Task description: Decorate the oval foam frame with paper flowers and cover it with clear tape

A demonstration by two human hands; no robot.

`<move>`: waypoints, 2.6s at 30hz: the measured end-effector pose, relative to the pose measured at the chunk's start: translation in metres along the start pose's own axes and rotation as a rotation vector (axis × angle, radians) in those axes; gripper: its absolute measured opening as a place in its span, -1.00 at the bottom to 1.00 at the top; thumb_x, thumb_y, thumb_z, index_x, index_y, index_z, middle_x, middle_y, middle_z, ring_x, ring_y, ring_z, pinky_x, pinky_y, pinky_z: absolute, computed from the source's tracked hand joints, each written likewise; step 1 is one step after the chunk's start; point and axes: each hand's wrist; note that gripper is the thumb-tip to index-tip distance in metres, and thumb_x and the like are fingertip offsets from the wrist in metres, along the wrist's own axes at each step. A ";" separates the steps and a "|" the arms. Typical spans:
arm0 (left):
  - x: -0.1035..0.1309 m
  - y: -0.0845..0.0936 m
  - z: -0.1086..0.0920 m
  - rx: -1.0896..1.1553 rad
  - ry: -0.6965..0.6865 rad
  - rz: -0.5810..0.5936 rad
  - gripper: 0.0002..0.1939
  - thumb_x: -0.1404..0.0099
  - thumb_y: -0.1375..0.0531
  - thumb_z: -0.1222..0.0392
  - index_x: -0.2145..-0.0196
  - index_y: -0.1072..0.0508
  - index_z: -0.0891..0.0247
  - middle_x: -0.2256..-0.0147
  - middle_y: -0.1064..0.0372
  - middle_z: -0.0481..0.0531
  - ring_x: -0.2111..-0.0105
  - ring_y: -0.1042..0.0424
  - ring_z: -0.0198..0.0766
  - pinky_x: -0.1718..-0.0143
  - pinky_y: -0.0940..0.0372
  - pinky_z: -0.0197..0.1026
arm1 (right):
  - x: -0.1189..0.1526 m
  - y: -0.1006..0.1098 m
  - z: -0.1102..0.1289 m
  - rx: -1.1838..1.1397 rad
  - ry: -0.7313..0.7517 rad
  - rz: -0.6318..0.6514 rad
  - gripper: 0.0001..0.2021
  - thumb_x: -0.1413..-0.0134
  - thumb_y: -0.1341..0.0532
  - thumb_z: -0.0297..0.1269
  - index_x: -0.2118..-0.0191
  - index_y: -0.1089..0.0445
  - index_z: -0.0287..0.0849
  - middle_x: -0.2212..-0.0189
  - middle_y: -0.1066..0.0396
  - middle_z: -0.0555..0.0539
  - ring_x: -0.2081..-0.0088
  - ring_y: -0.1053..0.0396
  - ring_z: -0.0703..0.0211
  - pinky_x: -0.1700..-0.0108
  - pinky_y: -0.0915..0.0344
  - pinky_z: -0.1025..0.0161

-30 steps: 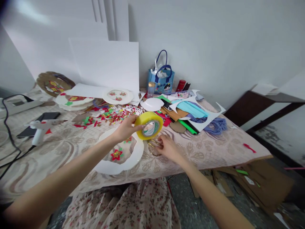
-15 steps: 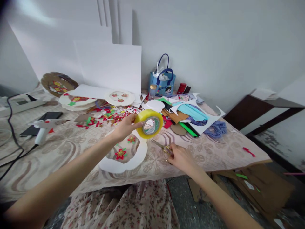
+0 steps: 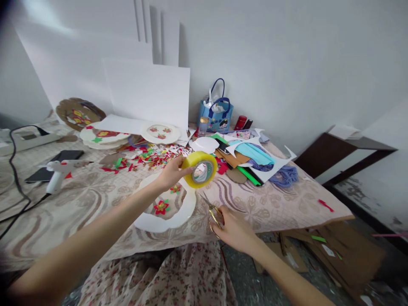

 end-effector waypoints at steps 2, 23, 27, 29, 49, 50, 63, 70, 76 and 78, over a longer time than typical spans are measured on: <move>0.001 0.000 -0.001 -0.004 0.008 0.000 -0.72 -0.11 -0.23 0.01 0.34 -0.37 0.28 0.41 -0.36 -0.01 0.40 -0.31 -0.25 0.36 -0.19 -0.23 | -0.004 0.002 0.004 0.021 -0.009 0.006 -0.81 -0.08 -0.10 -0.13 0.29 -0.21 -0.15 0.47 -0.40 -0.08 0.45 -0.34 0.10 0.41 -0.07 0.26; 0.009 0.000 -0.006 -0.047 0.051 -0.015 -0.75 -0.12 -0.21 0.01 0.39 -0.31 0.24 0.44 -0.29 -0.06 0.42 -0.28 -0.25 0.42 -0.10 -0.26 | -0.035 -0.008 0.035 0.135 -0.095 -0.061 -0.76 -0.20 -0.01 -0.13 0.36 -0.25 -0.18 0.46 -0.46 -0.14 0.41 -0.42 0.09 0.46 0.01 0.28; 0.010 -0.002 -0.004 -0.038 0.057 -0.023 -0.74 -0.10 -0.23 0.03 0.39 -0.32 0.25 0.45 -0.30 -0.06 0.43 -0.28 -0.25 0.42 -0.11 -0.26 | -0.039 -0.014 0.035 0.179 -0.106 -0.071 -0.74 -0.26 0.05 -0.18 0.28 -0.28 -0.21 0.44 -0.48 -0.18 0.40 -0.44 0.06 0.46 0.00 0.27; 0.010 -0.002 -0.003 -0.030 0.060 -0.028 -0.75 -0.09 -0.24 0.04 0.39 -0.33 0.26 0.45 -0.30 -0.06 0.43 -0.27 -0.26 0.43 -0.10 -0.26 | -0.041 -0.017 0.034 0.205 -0.106 -0.065 -0.76 -0.26 0.04 -0.21 0.28 -0.30 -0.21 0.43 -0.49 -0.19 0.40 -0.45 0.04 0.46 0.00 0.26; -0.009 0.011 -0.028 0.388 0.231 0.134 -0.80 -0.15 -0.21 0.09 0.44 -0.41 0.31 0.52 -0.32 -0.02 0.55 -0.28 -0.36 0.54 -0.15 -0.29 | -0.061 0.057 -0.014 -0.653 -0.126 -0.413 -0.48 -0.04 -0.14 0.08 -0.05 -0.18 -0.11 0.42 -0.37 -0.02 0.62 -0.25 0.25 0.64 -0.08 0.30; -0.009 0.010 -0.031 0.400 0.236 0.161 -0.80 -0.15 -0.21 0.10 0.43 -0.42 0.31 0.51 -0.33 -0.01 0.55 -0.29 -0.36 0.54 -0.15 -0.29 | -0.068 0.063 -0.017 -0.693 -0.118 -0.394 -0.46 -0.02 -0.15 0.09 -0.07 -0.17 -0.08 0.45 -0.35 0.01 0.65 -0.20 0.29 0.67 -0.03 0.33; 0.035 -0.018 -0.040 0.694 0.454 0.089 -0.77 -0.18 -0.24 0.09 0.25 -0.42 0.26 0.25 -0.39 0.06 0.28 -0.34 -0.28 0.43 -0.16 -0.31 | -0.068 0.039 -0.017 -1.375 -0.151 -0.456 -0.70 0.20 -0.29 -0.14 0.39 -0.17 -0.08 0.66 -0.13 0.21 0.73 0.11 0.46 0.72 0.20 0.42; 0.075 -0.077 -0.052 1.159 0.782 0.180 -0.72 -0.23 -0.19 0.03 0.44 -0.34 0.32 0.48 -0.27 -0.05 0.54 -0.29 -0.41 0.51 -0.13 -0.32 | -0.052 0.030 -0.015 -1.498 -0.207 -0.665 -0.72 0.20 -0.31 -0.15 0.41 -0.21 -0.10 0.67 -0.19 0.20 0.74 0.08 0.47 0.72 0.18 0.43; 0.073 -0.089 -0.063 1.441 0.931 0.056 -0.79 -0.35 -0.05 0.27 0.46 -0.32 0.33 0.53 -0.26 -0.07 0.58 -0.29 -0.45 0.54 -0.12 -0.36 | -0.049 0.020 -0.013 -1.572 -0.252 -0.774 -0.72 0.25 -0.34 -0.19 0.37 -0.29 -0.13 0.65 -0.27 0.20 0.75 0.07 0.50 0.73 0.17 0.45; 0.072 -0.089 -0.065 1.482 0.933 0.059 -0.75 -0.37 -0.02 0.28 0.47 -0.32 0.34 0.54 -0.26 -0.06 0.58 -0.29 -0.47 0.53 -0.14 -0.38 | -0.048 0.015 -0.011 -1.601 -0.275 -0.809 -0.70 0.26 -0.33 -0.19 0.32 -0.32 -0.13 0.60 -0.33 0.17 0.72 -0.05 0.47 0.71 0.07 0.46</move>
Point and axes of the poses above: each hand's wrist, its own x-axis away from the middle knuckle, its own y-axis out of the back of the hand, z = x × y
